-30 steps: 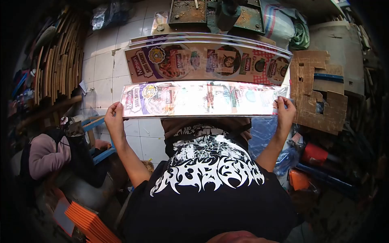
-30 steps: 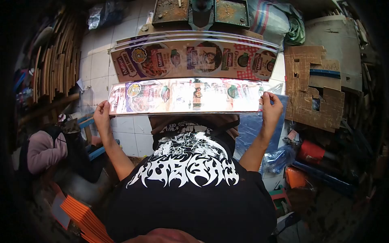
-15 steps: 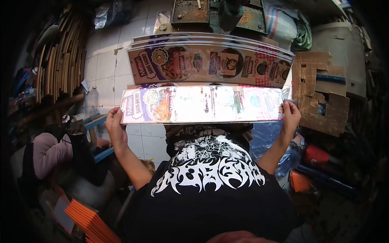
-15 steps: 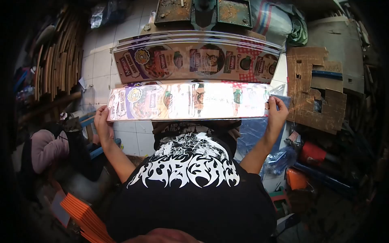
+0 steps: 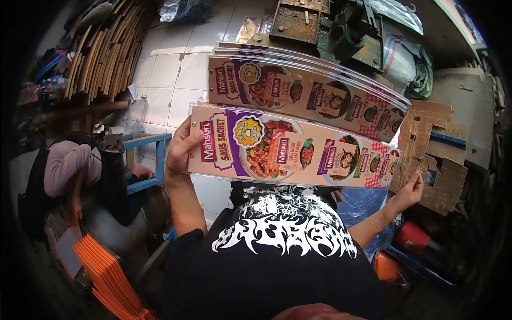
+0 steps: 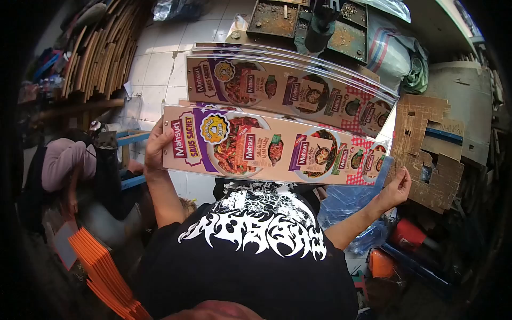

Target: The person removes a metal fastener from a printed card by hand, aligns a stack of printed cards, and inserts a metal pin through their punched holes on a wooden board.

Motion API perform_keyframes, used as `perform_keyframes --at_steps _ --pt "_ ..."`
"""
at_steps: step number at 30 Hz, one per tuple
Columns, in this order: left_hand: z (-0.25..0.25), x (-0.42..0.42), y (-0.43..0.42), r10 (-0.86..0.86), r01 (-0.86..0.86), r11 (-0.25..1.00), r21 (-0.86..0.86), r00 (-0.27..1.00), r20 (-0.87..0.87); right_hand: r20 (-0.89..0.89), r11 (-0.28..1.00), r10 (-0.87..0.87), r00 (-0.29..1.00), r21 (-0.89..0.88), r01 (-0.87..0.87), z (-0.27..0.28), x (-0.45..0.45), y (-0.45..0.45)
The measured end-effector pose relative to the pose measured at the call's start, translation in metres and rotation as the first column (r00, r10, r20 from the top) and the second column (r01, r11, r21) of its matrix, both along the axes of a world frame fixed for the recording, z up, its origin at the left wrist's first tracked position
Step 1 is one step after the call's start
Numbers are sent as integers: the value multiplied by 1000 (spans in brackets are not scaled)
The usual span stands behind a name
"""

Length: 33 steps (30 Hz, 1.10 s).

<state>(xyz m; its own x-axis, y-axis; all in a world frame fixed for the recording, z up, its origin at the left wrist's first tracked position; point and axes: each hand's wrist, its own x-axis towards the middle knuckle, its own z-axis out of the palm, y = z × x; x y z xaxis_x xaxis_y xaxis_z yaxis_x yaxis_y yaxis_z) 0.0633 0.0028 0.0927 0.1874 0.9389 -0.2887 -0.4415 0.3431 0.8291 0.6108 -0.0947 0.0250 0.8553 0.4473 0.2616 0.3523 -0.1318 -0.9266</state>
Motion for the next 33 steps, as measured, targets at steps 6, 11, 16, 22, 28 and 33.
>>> perform_keyframes --at_steps 6,11,16,22,28,33 --pt "33 64 22 -292 297 954 32 951 -106 -185 935 299 936 254 -248 58 -55 36" --pt "36 102 29 -413 418 907 59 907 -84 -167 771 635 755 209 -602 93 -162 59" --pt "28 117 27 -489 504 861 62 856 -165 104 606 777 621 143 -782 99 -214 66" --pt "29 120 17 -514 559 817 141 818 -259 329 568 782 530 -24 -823 112 -243 74" --pt "45 119 8 -480 488 873 27 867 -136 403 618 728 554 -36 -786 107 -246 73" --pt "48 122 1 -461 470 881 55 879 -119 440 592 731 521 -30 -806 108 -243 69"
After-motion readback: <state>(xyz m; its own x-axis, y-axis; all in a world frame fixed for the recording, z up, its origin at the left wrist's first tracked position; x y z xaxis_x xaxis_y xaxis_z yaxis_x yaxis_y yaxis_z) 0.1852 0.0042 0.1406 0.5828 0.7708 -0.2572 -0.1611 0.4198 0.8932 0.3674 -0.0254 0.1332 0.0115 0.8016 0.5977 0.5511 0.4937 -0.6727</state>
